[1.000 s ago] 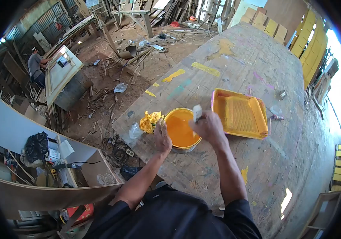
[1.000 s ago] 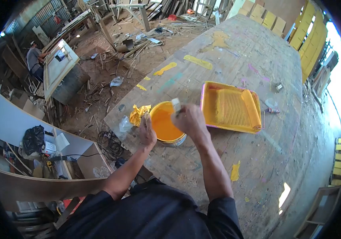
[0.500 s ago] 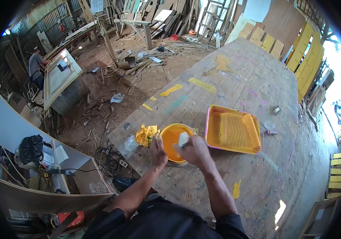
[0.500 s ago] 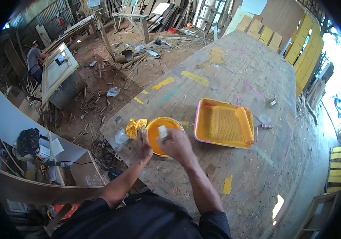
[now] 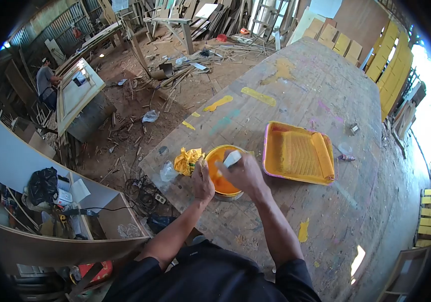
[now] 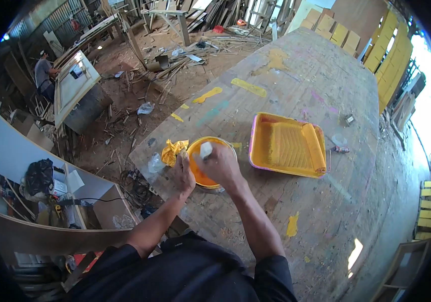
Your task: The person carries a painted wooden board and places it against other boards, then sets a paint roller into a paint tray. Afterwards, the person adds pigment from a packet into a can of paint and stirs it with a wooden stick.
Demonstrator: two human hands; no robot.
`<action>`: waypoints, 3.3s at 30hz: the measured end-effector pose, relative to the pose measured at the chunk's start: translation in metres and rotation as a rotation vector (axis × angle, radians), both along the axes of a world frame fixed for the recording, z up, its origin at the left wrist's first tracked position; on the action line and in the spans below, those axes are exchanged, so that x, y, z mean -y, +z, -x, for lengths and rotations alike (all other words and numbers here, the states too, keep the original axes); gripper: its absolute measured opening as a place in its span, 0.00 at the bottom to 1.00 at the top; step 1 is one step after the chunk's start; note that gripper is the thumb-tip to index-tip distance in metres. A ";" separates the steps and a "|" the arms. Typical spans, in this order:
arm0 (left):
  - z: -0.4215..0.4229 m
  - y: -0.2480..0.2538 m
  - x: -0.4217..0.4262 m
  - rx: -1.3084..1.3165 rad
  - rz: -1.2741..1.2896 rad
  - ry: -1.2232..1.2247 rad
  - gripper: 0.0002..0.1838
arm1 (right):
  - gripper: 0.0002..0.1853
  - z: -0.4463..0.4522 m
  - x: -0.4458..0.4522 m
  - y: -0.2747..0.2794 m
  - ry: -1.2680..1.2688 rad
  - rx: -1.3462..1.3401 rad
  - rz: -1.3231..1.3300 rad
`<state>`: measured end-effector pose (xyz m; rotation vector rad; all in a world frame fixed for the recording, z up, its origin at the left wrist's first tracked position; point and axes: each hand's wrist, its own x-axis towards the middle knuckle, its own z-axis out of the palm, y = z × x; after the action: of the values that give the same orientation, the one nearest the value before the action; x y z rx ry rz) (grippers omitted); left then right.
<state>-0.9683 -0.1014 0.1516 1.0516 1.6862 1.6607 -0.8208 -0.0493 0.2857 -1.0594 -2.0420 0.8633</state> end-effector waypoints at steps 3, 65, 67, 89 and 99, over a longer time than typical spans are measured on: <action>0.001 0.010 0.005 -0.024 0.048 -0.014 0.32 | 0.14 -0.011 -0.025 -0.015 -0.181 0.020 -0.109; 0.001 0.004 0.002 -0.036 0.017 0.001 0.33 | 0.16 -0.019 -0.003 0.002 -0.084 0.132 0.059; 0.002 -0.003 -0.001 0.037 0.000 -0.013 0.33 | 0.19 -0.011 0.006 0.005 0.056 0.135 0.178; 0.000 0.005 -0.001 0.062 -0.041 -0.020 0.29 | 0.14 -0.011 0.008 -0.010 0.231 0.026 0.074; 0.001 0.000 0.000 -0.033 -0.069 -0.010 0.29 | 0.13 -0.030 -0.029 0.021 0.156 0.093 0.056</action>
<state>-0.9695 -0.1013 0.1517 1.1242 1.6522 1.7147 -0.7911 -0.0200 0.3070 -0.9963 -2.2128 0.9711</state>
